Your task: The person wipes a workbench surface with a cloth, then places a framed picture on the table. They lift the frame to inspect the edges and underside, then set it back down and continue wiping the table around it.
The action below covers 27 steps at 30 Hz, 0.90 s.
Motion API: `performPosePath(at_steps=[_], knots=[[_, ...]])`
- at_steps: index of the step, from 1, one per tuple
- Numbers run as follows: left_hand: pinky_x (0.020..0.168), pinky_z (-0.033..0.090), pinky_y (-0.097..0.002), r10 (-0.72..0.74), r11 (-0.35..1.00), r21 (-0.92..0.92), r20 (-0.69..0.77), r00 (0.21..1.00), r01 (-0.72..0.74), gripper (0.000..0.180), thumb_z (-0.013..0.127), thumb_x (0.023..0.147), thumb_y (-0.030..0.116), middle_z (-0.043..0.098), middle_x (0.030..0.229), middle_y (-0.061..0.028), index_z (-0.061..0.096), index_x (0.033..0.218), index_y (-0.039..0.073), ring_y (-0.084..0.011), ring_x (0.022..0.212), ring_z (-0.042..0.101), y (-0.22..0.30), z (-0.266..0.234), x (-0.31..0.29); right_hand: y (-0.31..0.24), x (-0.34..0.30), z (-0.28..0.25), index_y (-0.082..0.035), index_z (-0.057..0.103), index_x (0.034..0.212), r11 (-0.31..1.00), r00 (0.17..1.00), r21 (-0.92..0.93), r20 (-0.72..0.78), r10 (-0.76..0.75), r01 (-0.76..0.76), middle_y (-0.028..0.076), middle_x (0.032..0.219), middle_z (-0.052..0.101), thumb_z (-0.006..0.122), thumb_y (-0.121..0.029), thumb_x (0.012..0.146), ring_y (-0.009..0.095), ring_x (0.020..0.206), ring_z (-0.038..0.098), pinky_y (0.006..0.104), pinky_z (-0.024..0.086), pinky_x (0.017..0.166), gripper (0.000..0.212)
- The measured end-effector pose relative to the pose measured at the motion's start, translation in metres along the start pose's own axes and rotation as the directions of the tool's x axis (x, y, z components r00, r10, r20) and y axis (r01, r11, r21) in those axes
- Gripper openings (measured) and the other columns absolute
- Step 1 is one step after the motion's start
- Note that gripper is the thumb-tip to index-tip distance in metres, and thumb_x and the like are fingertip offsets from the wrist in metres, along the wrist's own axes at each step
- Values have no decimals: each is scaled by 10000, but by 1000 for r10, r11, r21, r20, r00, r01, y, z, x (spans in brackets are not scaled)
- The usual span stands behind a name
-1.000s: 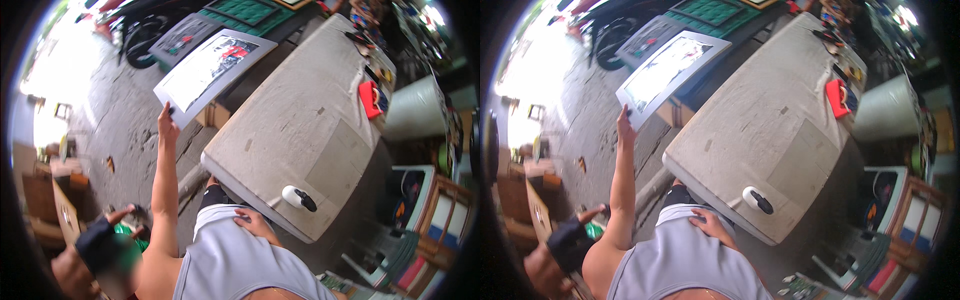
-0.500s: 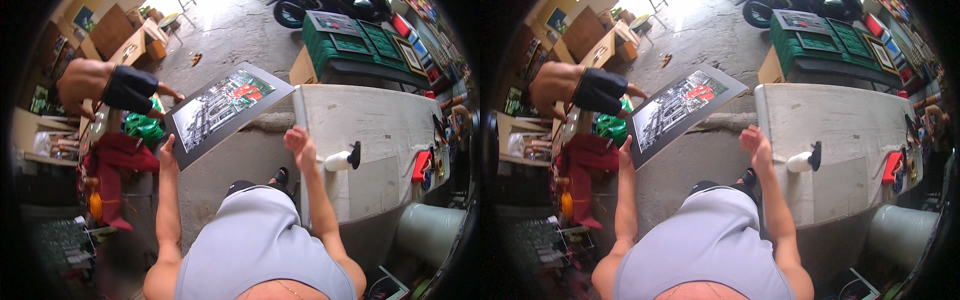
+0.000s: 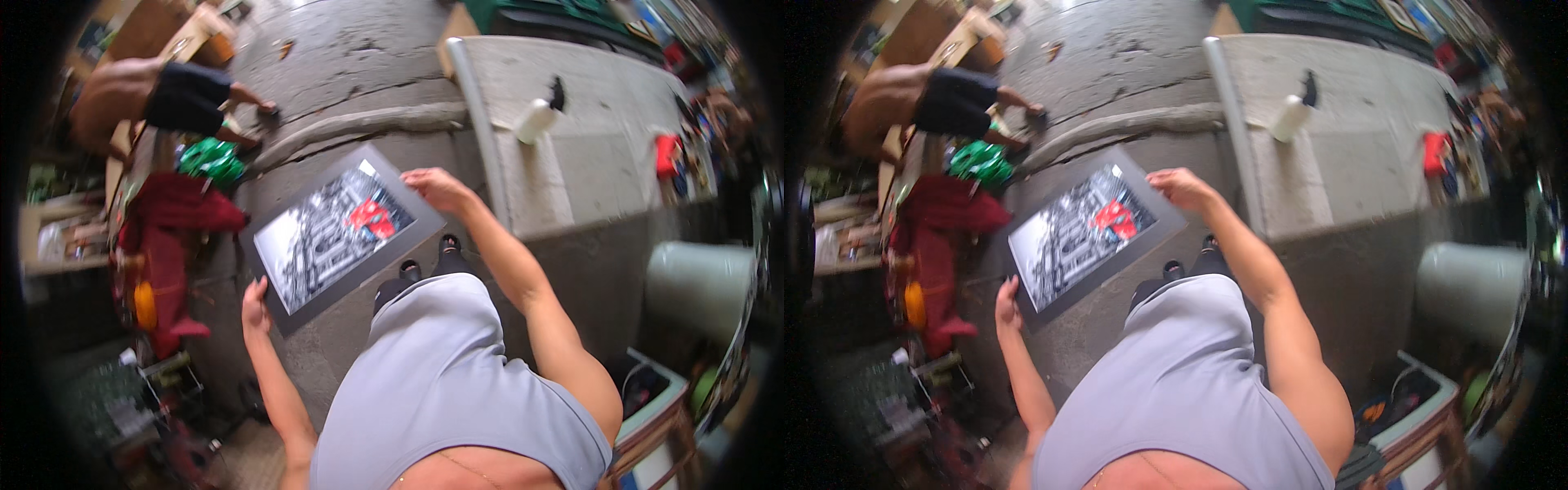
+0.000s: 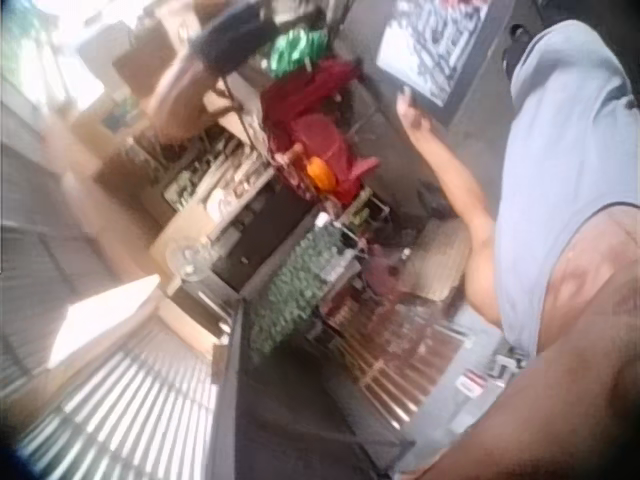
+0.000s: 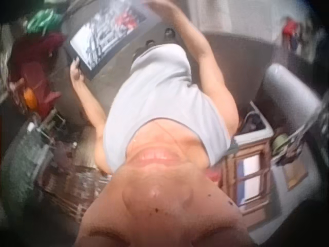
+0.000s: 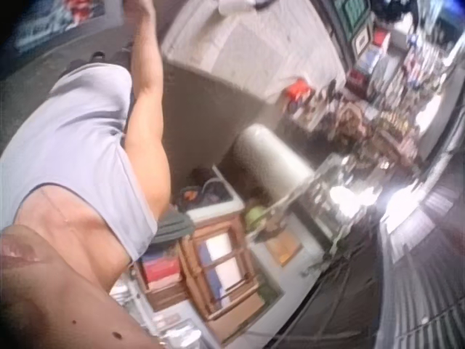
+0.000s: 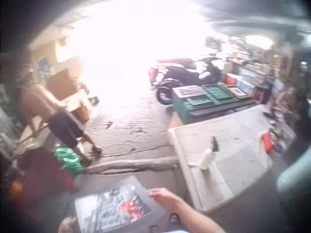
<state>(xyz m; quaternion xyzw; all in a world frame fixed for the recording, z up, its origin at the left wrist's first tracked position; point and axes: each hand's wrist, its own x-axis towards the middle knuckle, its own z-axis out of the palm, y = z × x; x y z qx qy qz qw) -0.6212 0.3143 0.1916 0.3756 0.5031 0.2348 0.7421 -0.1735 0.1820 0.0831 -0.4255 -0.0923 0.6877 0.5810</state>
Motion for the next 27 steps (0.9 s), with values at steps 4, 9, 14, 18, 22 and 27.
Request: performPosePath(at_steps=[4, 9, 14, 18, 22, 27], knots=[[930, 448, -346, -165, 983, 80, -3, 986, 165, 321, 543, 914, 177, 635, 1119, -84, 573, 1173, -10, -207, 1017, 603, -73, -6, -28, 86, -80, -27, 4, 683, 944, 991, 962, -92, -262, 70, -97, 5, 663, 610, 676, -58, 796, 74, 508, 494, 236, 395, 463, 161], [957, 427, -306, -343, 848, 385, -124, 931, 364, 444, 622, 880, 176, 621, 1181, -116, 529, 1242, -63, -213, 1071, 589, -240, 22, -42, 163, -275, -123, 5, 698, 784, 977, 899, -28, -400, 182, -210, -7, 518, 463, 667, -82, 775, 119, 485, 454, 297, 398, 485, 93], [992, 387, -317, -690, 552, 710, 95, 718, 437, 543, 642, 883, 206, 557, 1271, -164, 451, 1326, -44, -242, 1165, 524, -346, 243, -90, 228, -526, -235, 10, 695, 930, 921, 612, 281, -688, 390, -271, 24, 650, 582, 642, -11, 787, 113, 531, 515, 275, 439, 491, 154], [898, 462, -336, -581, 585, 808, 474, 662, -65, 594, 580, 917, 317, 565, 1231, -204, 389, 1395, 21, -238, 1111, 545, -422, 434, -119, 197, -715, -274, -27, 659, 1055, 992, 304, 46, -949, 80, -118, 28, 737, 624, 655, -28, 759, 103, 544, 561, 218, 440, 462, 296], [991, 388, -419, 55, 630, 355, 866, 496, -691, 607, 434, 959, 473, 564, 1246, -232, 451, 1361, 18, -373, 1157, 505, -394, 665, -164, 112, -853, -310, -46, 588, 1192, 840, -53, -541, -841, -539, 44, 8, 862, 627, 710, -123, 769, 91, 626, 560, 223, 419, 496, 447], [907, 403, -359, 274, 821, 131, 762, 586, -555, 526, 376, 1002, 450, 566, 1179, -130, 516, 1346, 77, -199, 972, 495, -236, 780, -214, -39, -855, -283, -30, 566, 1194, 438, -290, -877, -479, -829, 198, 43, 965, 625, 649, -93, 884, 119, 830, 576, 273, 455, 710, 327]])
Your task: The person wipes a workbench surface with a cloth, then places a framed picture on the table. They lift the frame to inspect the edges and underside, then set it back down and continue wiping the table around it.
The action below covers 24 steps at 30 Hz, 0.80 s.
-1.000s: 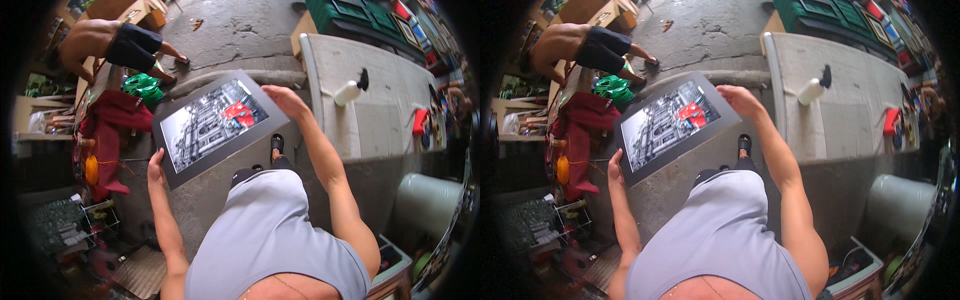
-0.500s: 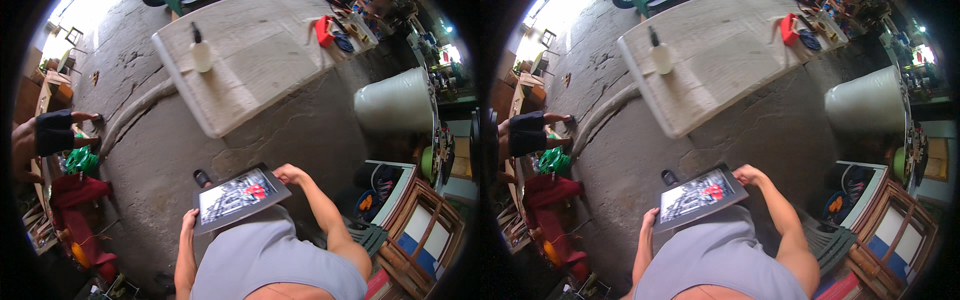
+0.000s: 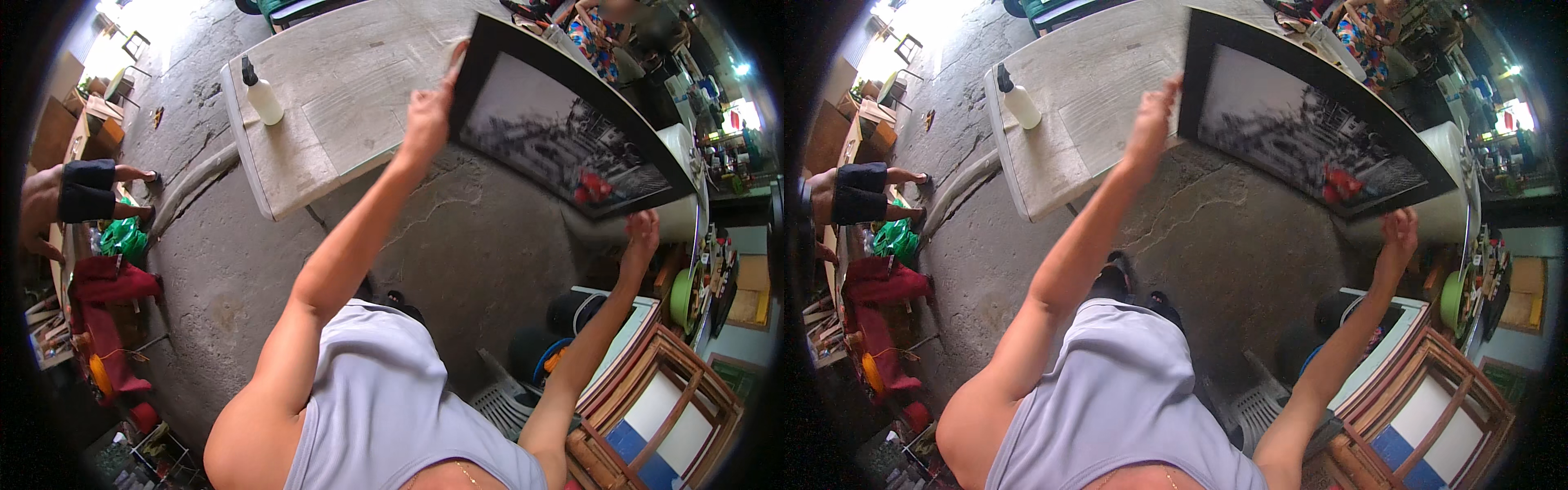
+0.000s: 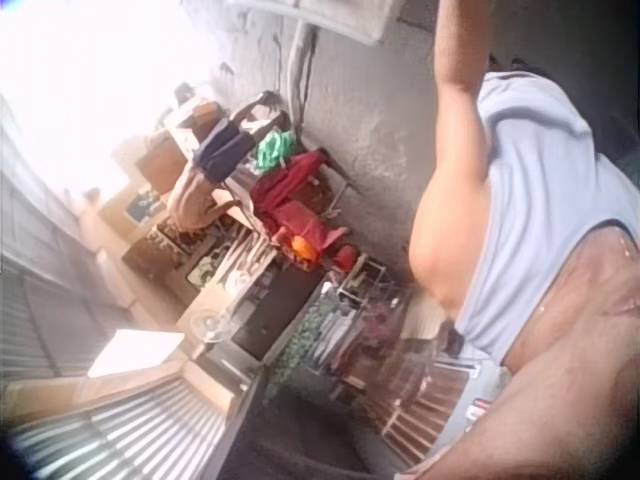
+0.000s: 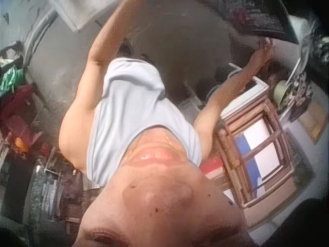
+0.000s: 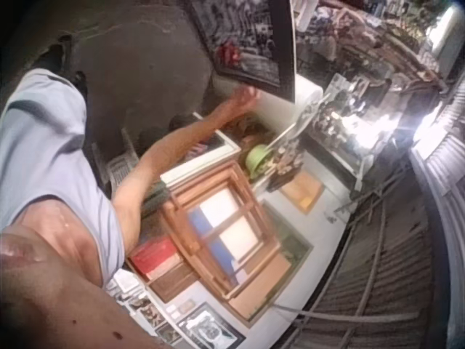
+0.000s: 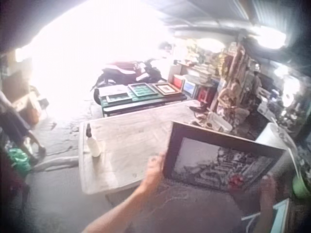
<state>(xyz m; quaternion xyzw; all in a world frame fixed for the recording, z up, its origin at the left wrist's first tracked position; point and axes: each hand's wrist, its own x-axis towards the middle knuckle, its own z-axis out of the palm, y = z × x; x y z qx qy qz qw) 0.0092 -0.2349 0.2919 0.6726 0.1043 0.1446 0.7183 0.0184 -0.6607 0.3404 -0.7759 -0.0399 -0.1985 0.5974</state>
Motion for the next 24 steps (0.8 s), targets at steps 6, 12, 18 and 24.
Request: performPosePath(at_steps=[6, 12, 18, 24], knots=[[862, 499, -282, -93, 772, -631, 8, 996, 77, 481, 516, 968, 255, 584, 1201, -130, 444, 1382, 20, -153, 1043, 570, 15, -110, 24, 27, 99, 157, -71, 636, 1003, 869, 880, 316, 163, -445, 381, 88, 1107, 627, 666, -87, 850, 183, 1018, 596, 359, 488, 913, 157], [899, 495, -298, -181, 903, -428, -301, 936, 37, 464, 529, 903, -29, 602, 1160, -161, 400, 1349, -11, -182, 1030, 603, -106, -203, 42, 145, 141, 320, 9, 642, 1071, 970, 801, 233, 591, -91, -62, 114, 1066, 665, 598, -11, 802, 191, 950, 634, 299, 491, 851, 273], [855, 510, -275, -398, 904, -365, -523, 754, 223, 452, 543, 892, -42, 629, 1123, -145, 424, 1328, -37, -166, 1001, 615, -248, -214, 36, 241, 148, 443, 62, 534, 1258, 860, 456, -52, 831, 318, -507, 119, 1038, 663, 591, 47, 790, 154, 870, 635, 273, 521, 745, 472], [860, 511, -299, -387, 858, -12, -671, 632, 513, 432, 612, 835, -15, 639, 1098, -138, 527, 1258, -28, -181, 990, 624, -261, -196, 52, 271, 144, 490, 45, 622, 1163, 926, 505, -309, 775, 378, -219, 139, 1010, 702, 582, 33, 757, 170, 860, 680, 278, 534, 780, 408]])
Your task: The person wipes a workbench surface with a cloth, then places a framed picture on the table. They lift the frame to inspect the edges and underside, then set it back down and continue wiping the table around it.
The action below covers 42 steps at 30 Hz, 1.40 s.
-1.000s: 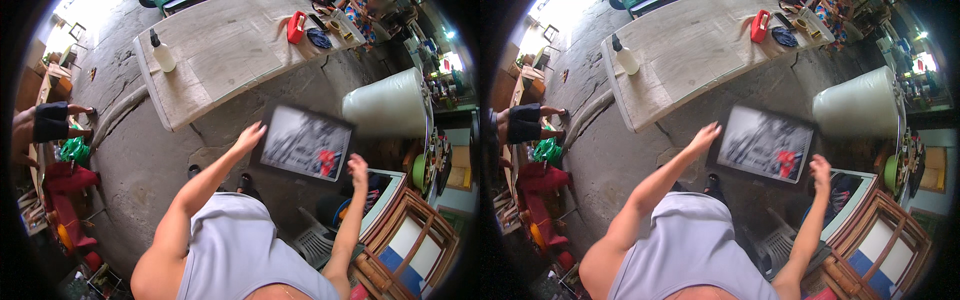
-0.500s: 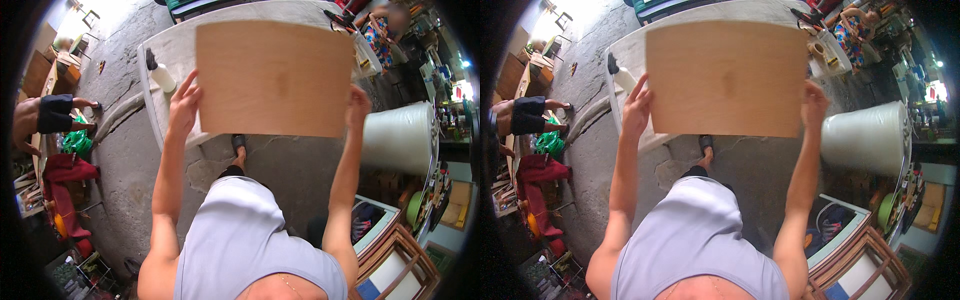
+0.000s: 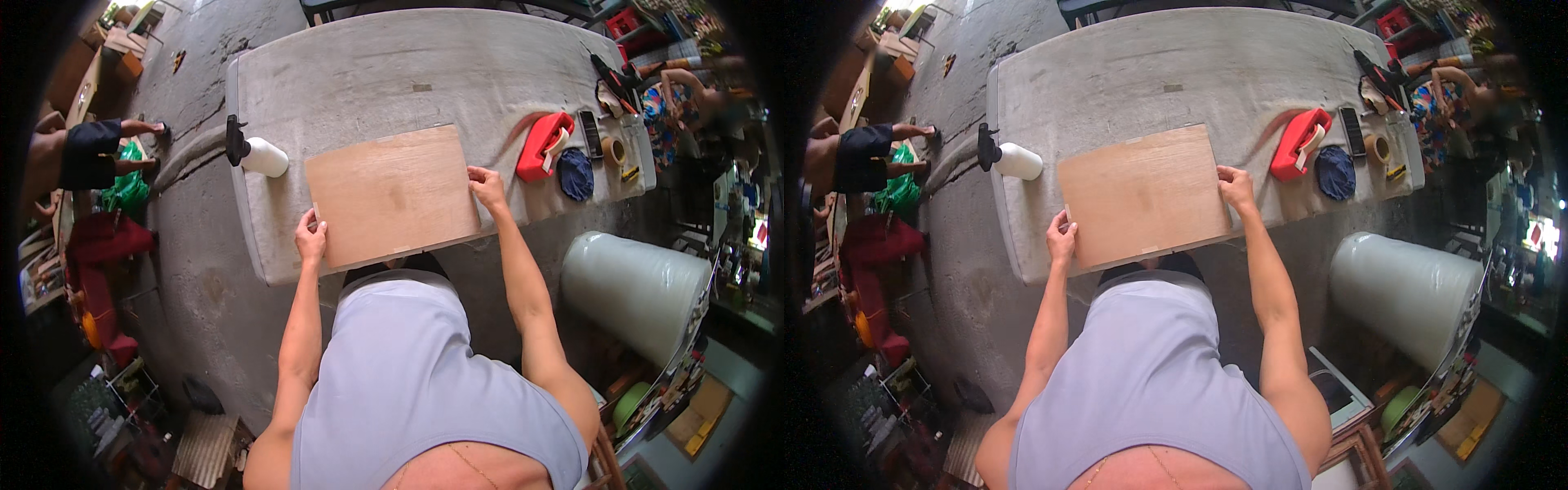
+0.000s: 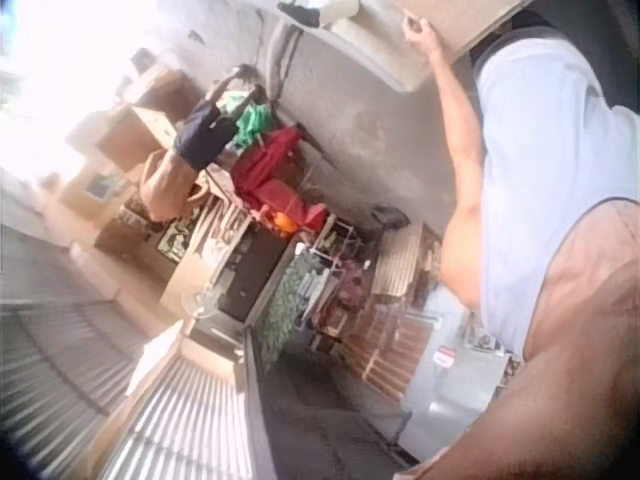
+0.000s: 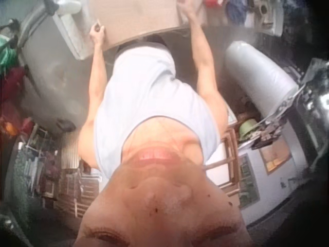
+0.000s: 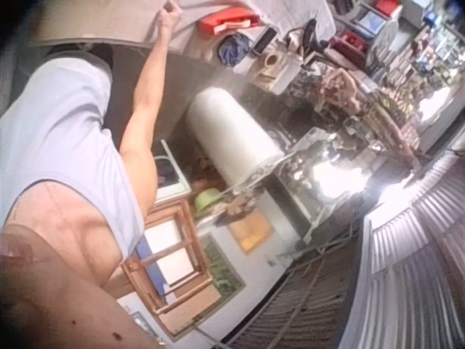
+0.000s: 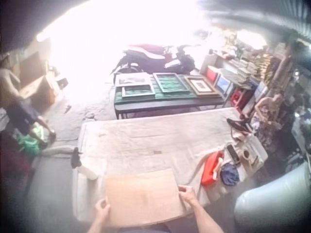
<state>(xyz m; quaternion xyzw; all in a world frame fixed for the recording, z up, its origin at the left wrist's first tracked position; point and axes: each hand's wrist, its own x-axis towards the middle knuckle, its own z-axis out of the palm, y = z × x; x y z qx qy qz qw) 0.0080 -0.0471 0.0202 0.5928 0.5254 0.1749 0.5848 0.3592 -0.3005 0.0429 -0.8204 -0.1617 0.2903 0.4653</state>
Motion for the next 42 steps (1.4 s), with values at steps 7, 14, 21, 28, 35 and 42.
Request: performPosePath(at_steps=[7, 14, 21, 28, 35, 42], knots=[[833, 503, -348, 20, 909, 414, -145, 989, 43, 521, 721, 733, 55, 599, 1033, -127, 566, 1229, 16, -240, 916, 606, 11, 26, -1, -39, -3, 14, 0, 675, 1080, 863, 981, -497, -97, -166, 97, 213, 885, 681, 573, 21, 732, 296, 799, 689, 347, 534, 742, 363], [849, 495, -361, -34, 864, 486, -196, 980, 127, 535, 759, 701, 103, 593, 1039, -131, 580, 1199, 21, -249, 935, 593, 11, 30, 0, -37, 6, 11, 21, 645, 1118, 885, 992, -466, -105, -69, 12, 201, 834, 684, 600, -13, 727, 317, 788, 680, 368, 530, 754, 395], [841, 489, -372, -31, 857, 496, -224, 974, 141, 529, 758, 676, 101, 593, 1020, -131, 590, 1171, 23, -254, 922, 587, 14, 36, -2, -33, 10, 8, 39, 665, 1047, 924, 988, -379, -115, -101, 50, 206, 834, 683, 594, 15, 691, 331, 791, 678, 391, 524, 767, 364], [840, 486, -391, 2, 799, 578, -275, 961, 164, 490, 748, 666, 143, 609, 969, -134, 603, 1114, 6, -282, 914, 594, 9, 38, -2, -44, 18, 5, 28, 696, 964, 911, 999, -411, -46, 20, -37, 195, 813, 689, 609, -34, 673, 307, 778, 680, 366, 528, 751, 310], [828, 485, -392, -1, 797, 584, -253, 967, 154, 491, 759, 676, 176, 623, 938, -134, 606, 1107, 0, -290, 875, 605, 14, 28, -5, -38, 16, 2, 37, 691, 975, 943, 997, -332, -72, 0, -23, 215, 850, 688, 688, -93, 683, 311, 808, 687, 375, 530, 769, 320], [808, 493, -410, -188, 766, 560, -274, 943, 316, 418, 749, 724, 219, 671, 867, -148, 634, 1052, -14, -294, 851, 646, 10, 18, -83, 0, -83, -23, 38, 683, 987, 850, 974, -481, -36, 224, -213, 216, 857, 685, 710, -208, 731, 319, 811, 677, 391, 521, 774, 356]])
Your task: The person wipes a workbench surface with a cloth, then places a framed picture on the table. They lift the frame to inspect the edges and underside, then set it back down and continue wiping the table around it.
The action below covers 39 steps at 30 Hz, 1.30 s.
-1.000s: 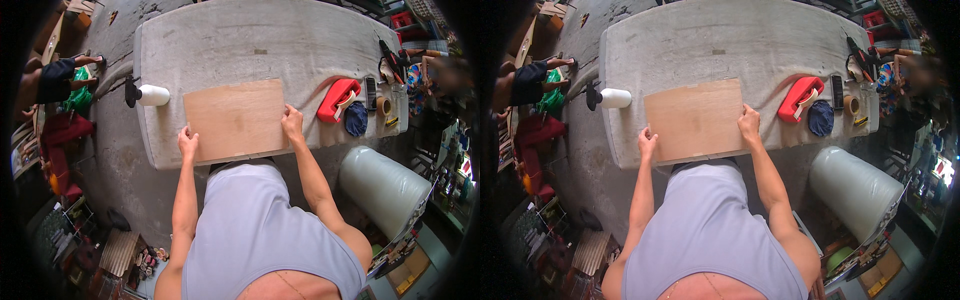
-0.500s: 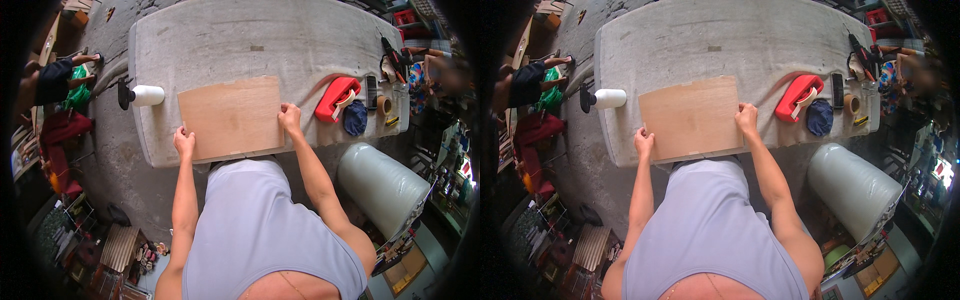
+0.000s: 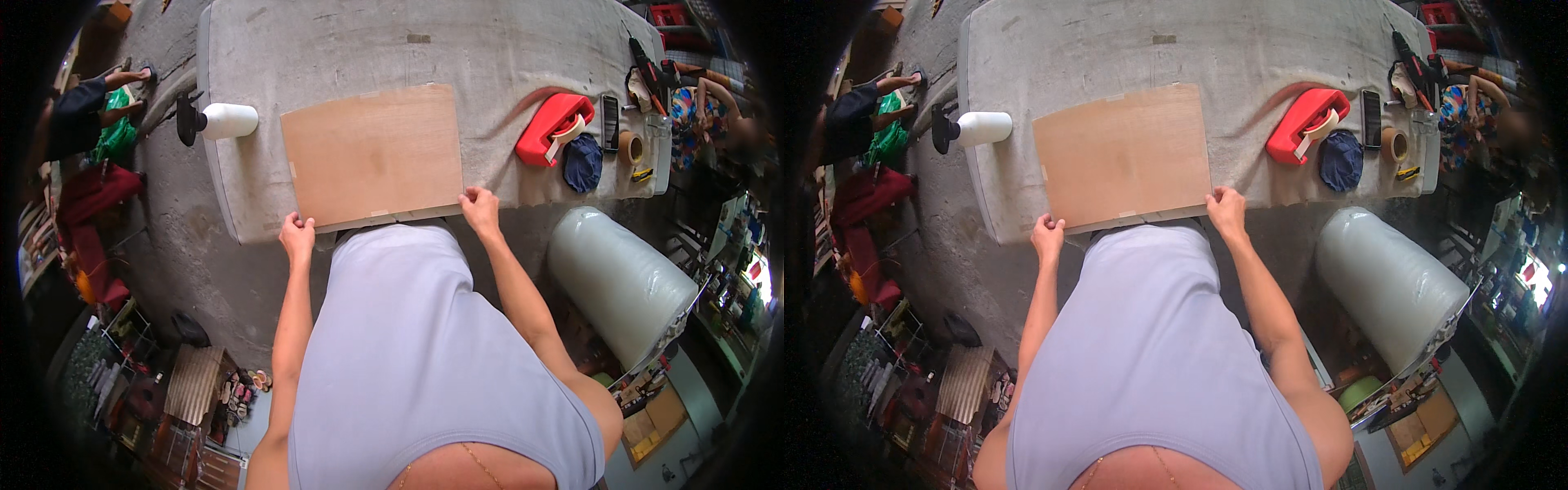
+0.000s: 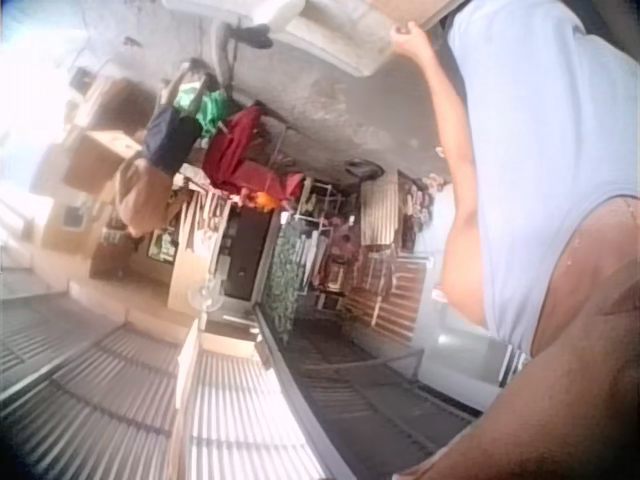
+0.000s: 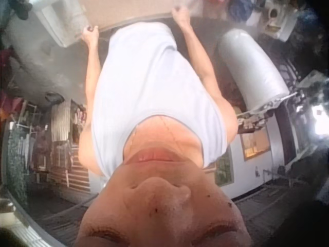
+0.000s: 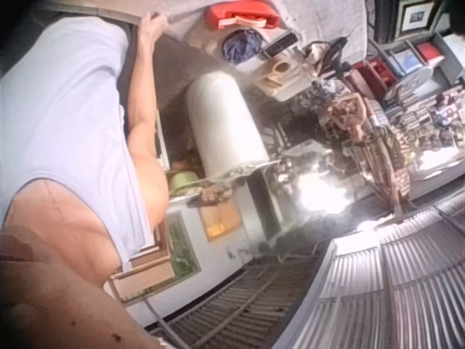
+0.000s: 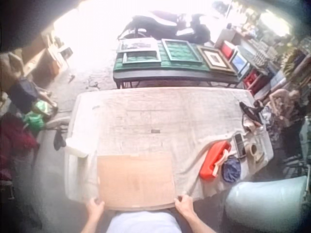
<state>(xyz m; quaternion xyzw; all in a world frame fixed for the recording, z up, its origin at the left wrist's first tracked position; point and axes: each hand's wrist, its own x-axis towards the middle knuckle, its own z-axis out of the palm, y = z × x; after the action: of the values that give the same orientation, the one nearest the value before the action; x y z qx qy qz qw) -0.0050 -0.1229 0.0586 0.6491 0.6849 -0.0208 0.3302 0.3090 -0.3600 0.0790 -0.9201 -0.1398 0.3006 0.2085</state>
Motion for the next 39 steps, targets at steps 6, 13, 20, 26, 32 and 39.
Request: performPosePath(at_steps=[6, 13, 20, 26, 32, 39], knots=[[813, 498, -405, -64, 997, 48, 5, 998, 64, 366, 727, 735, 212, 682, 906, -173, 642, 1009, -16, -319, 883, 652, 14, 3, -5, -11, -6, 8, 30, 693, 911, 993, 992, 15, -34, 120, -120, 195, 824, 696, 713, -210, 719, 308, 818, 684, 392, 520, 771, 308], [832, 492, -399, -164, 986, 9, 42, 986, 164, 421, 729, 680, 255, 691, 935, -167, 653, 1014, 10, -331, 928, 649, 14, 2, 0, -4, 8, 2, 19, 703, 868, 971, 973, 81, 72, 219, -225, 172, 825, 706, 741, -240, 668, 269, 804, 687, 364, 521, 746, 330], [718, 491, -351, -271, 944, -155, 138, 953, 291, 330, 702, 697, 223, 678, 857, -122, 641, 951, 20, -268, 807, 645, 21, -10, 3, -2, 13, -10, -14, 654, 749, 932, 943, 213, 228, 243, -292, 32, 647, 605, 705, -170, 664, 99, 603, 553, 246, 427, 530, 185], [508, 353, -246, -154, 831, -448, 383, 911, 330, 244, 702, 759, 179, 639, 771, -25, 614, 951, 55, -94, 599, 566, 25, -67, 12, -42, 12, -67, 12, 590, 980, 738, 822, 459, 523, 224, -494, 24, 700, 571, 692, -144, 703, 78, 529, 493, 207, 330, 411, 334], [625, 398, -216, 139, 612, -753, 405, 904, 243, 367, 715, 773, 136, 642, 855, -10, 619, 1108, 24, -93, 693, 565, 90, -150, 17, -115, 12, -130, 21, 564, 1137, 652, 924, 734, 358, -135, -190, 30, 738, 596, 649, -129, 815, 78, 581, 507, 200, 367, 519, 366], [789, 466, -190, 584, 617, -734, 184, 791, -284, 327, 685, 806, 28, 635, 908, 9, 634, 1129, 19, -66, 796, 574, 133, -177, 80, -148, 78, -146, -26, 647, 1119, 554, 794, 796, 163, -586, 245, -12, 789, 569, 692, -206, 857, 73, 686, 484, 210, 369, 628, 321]])
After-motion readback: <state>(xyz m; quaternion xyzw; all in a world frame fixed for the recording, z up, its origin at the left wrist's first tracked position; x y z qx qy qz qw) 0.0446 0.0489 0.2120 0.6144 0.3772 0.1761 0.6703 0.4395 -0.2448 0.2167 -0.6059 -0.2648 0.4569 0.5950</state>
